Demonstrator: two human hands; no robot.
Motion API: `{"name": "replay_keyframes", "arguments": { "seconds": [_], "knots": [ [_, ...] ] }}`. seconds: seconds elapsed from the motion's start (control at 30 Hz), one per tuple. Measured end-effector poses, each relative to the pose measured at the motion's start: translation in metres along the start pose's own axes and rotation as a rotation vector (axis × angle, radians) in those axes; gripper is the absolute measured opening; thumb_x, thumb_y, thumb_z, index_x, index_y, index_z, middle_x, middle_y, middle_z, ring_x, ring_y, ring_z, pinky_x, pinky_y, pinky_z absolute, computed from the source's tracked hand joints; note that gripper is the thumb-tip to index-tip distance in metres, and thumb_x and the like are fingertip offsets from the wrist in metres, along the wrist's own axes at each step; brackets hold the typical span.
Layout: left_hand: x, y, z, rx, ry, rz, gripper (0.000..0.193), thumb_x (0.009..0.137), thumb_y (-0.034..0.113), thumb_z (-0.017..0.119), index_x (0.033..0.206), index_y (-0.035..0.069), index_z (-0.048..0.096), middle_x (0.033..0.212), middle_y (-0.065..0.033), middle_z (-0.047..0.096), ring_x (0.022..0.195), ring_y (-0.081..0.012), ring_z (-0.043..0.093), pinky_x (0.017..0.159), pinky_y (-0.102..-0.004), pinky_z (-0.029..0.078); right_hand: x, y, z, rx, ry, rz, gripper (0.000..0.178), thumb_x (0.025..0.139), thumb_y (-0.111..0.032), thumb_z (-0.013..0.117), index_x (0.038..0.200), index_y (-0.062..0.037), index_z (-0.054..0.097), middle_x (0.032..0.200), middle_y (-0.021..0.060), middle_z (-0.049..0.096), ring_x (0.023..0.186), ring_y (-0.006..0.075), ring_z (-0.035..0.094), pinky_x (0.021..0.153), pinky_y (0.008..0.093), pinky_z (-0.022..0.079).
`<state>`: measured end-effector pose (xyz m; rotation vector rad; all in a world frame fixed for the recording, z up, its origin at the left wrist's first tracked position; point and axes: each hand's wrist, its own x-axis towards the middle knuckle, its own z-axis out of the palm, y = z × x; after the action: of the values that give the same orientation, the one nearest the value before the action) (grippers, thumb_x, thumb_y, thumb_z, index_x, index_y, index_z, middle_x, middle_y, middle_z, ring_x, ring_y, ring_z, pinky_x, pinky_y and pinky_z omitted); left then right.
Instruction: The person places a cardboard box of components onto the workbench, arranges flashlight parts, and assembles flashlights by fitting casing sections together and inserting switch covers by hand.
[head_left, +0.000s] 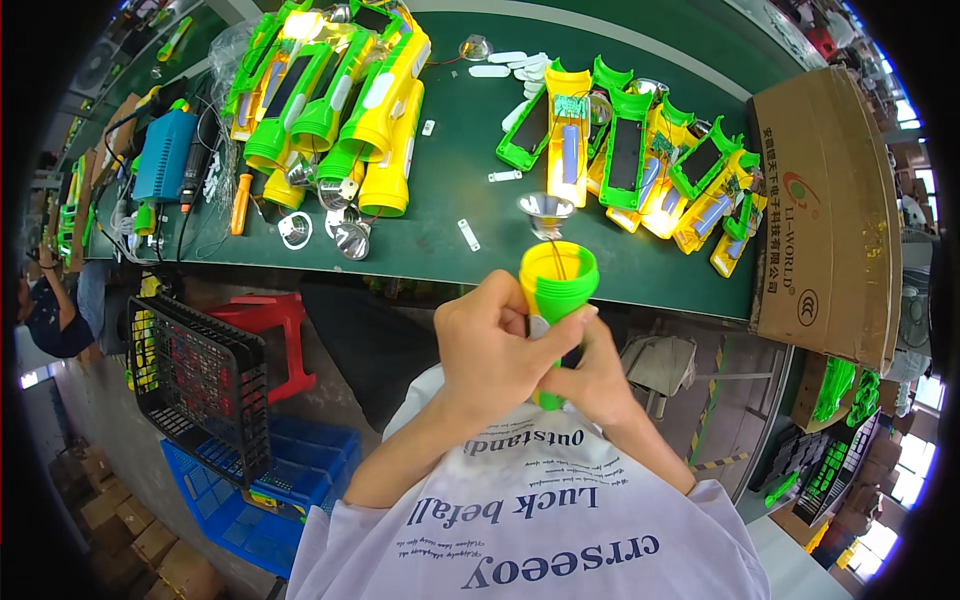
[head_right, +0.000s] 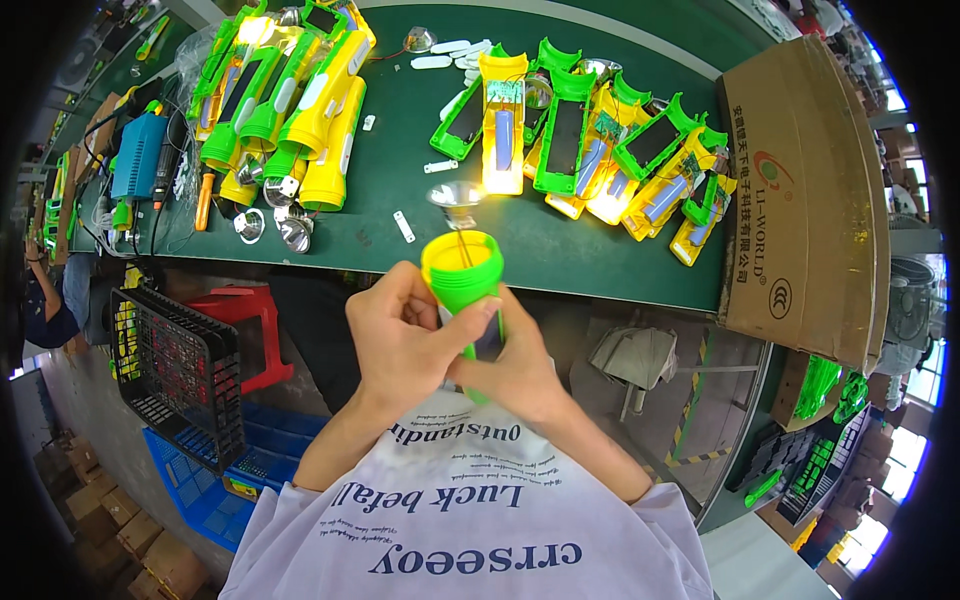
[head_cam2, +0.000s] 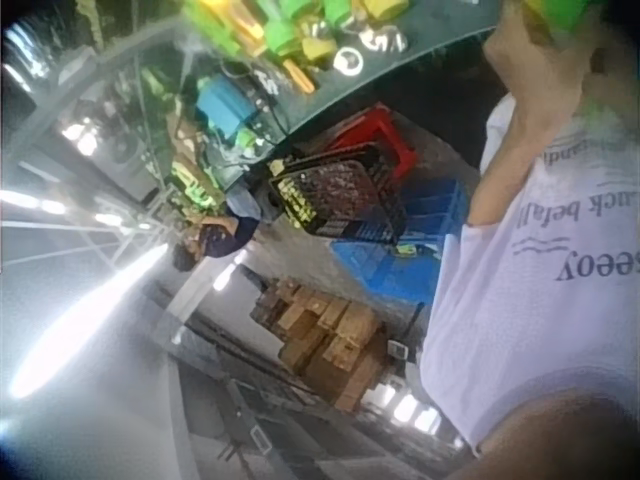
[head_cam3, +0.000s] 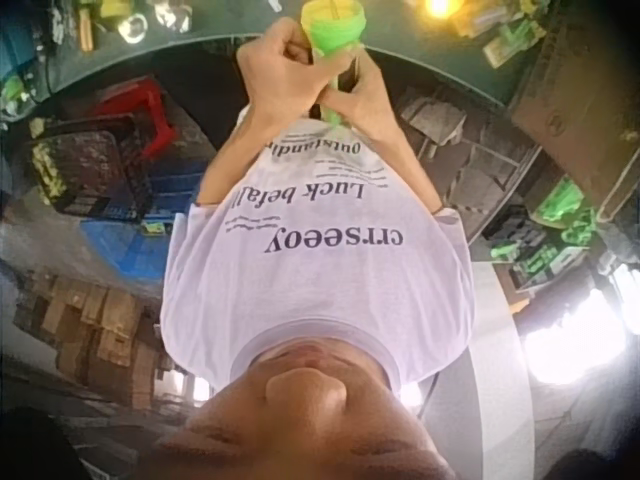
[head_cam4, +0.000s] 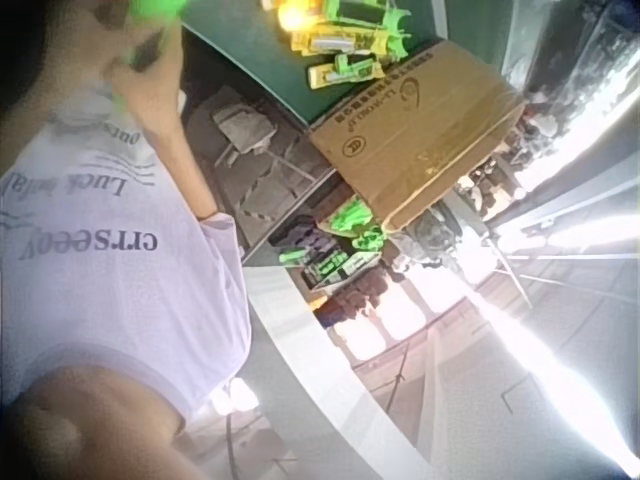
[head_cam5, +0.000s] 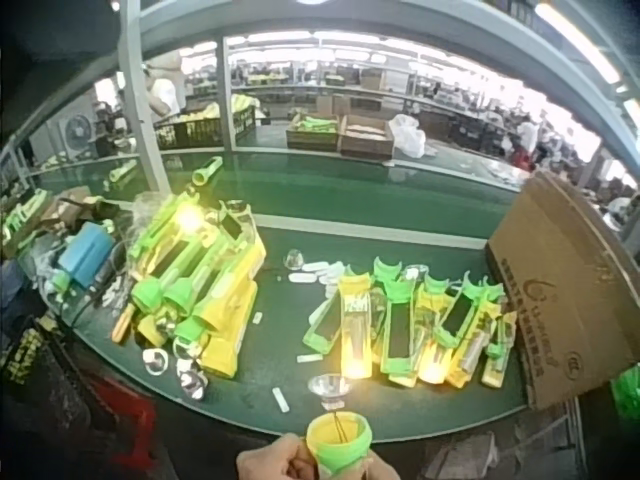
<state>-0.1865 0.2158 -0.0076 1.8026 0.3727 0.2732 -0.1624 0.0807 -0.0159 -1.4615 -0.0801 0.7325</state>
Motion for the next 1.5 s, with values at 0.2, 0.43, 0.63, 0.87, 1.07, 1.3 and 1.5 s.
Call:
{"name": "replay_keyframes", "arguments": {
  "seconds": [0.2,0.43,0.63,0.87,1.07,1.3,1.5],
  "knots": [
    [-0.013,0.001,0.002,-0.183,-0.044,0.116,0.037,0.074,0.023,0.083,0.086,0.0,0.057,0.072,-0.0004,0.06,0.062,-0.0022,0.053,0.052,-0.0186,0.04,-0.011,0.014,-0.003,-0.28,0.051,-0.248,0.052,0.07,-0.012,0.076,0.116,-0.0014,0.054,0.098,0.0104,0.066,0.094,0.0169,0.063,0.084,0.0334,0.049],
    [0.022,-0.023,-0.003,-0.837,-0.472,-0.209,0.088,0.073,0.058,0.078,0.127,-0.005,0.048,0.111,-0.0147,0.063,0.1,-0.0223,0.064,0.085,-0.0347,0.053,-0.014,-0.009,-0.008,0.189,-0.203,0.238,0.041,0.071,-0.008,0.071,0.105,0.0006,0.05,0.079,0.0112,0.063,0.058,0.0157,0.061,0.055,0.0303,0.051],
    [0.031,-0.04,0.003,-1.052,-0.864,-0.221,0.095,0.07,0.068,0.072,0.13,-0.002,0.048,0.107,-0.0189,0.066,0.105,-0.0319,0.064,0.088,-0.041,0.053,-0.016,-0.014,0.006,0.385,-0.315,0.23,0.036,0.07,-0.011,0.066,0.097,-0.0015,0.043,0.057,0.0082,0.053,0.044,0.0173,0.051,0.043,0.0266,0.039],
    [0.017,-0.061,0.012,-1.379,-0.731,-0.176,0.088,0.067,0.058,0.081,0.126,0.001,0.048,0.107,-0.0125,0.063,0.091,-0.0255,0.066,0.081,-0.0387,0.055,-0.015,-0.004,0.002,0.386,-0.385,0.259,0.034,0.073,-0.016,0.076,0.09,0.0039,0.055,0.07,0.0105,0.062,0.056,0.0156,0.062,0.052,0.0272,0.052],
    [0.02,-0.066,0.015,-1.497,-0.699,-0.168,0.081,0.077,0.057,0.074,0.129,0.001,0.047,0.108,-0.0141,0.062,0.094,-0.026,0.065,0.081,-0.0367,0.055,-0.014,0.0,-0.006,0.424,-0.431,0.237,0.038,0.073,-0.017,0.077,0.094,0.0018,0.051,0.07,0.0081,0.06,0.055,0.0151,0.06,0.049,0.0279,0.049],
    [0.021,-0.058,0.012,-1.474,-0.831,-0.181,0.077,0.084,0.054,0.068,0.135,0.002,0.043,0.115,-0.0209,0.061,0.099,-0.028,0.065,0.084,-0.0378,0.054,-0.017,0.0,0.001,0.49,-0.349,0.286,0.038,0.074,-0.02,0.072,0.099,-0.0004,0.051,0.062,0.0089,0.056,0.045,0.0167,0.052,0.043,0.0251,0.04],
    [0.024,-0.035,0.006,-1.077,-0.581,-0.306,0.079,0.089,0.052,0.061,0.138,-0.005,0.037,0.125,-0.0283,0.057,0.103,-0.0325,0.065,0.086,-0.0418,0.056,-0.014,0.008,-0.002,1.034,-0.591,0.319,0.041,0.083,-0.018,0.07,0.11,-0.0001,0.045,0.066,0.0088,0.056,0.048,0.018,0.056,0.044,0.0294,0.047]
  ]
}}
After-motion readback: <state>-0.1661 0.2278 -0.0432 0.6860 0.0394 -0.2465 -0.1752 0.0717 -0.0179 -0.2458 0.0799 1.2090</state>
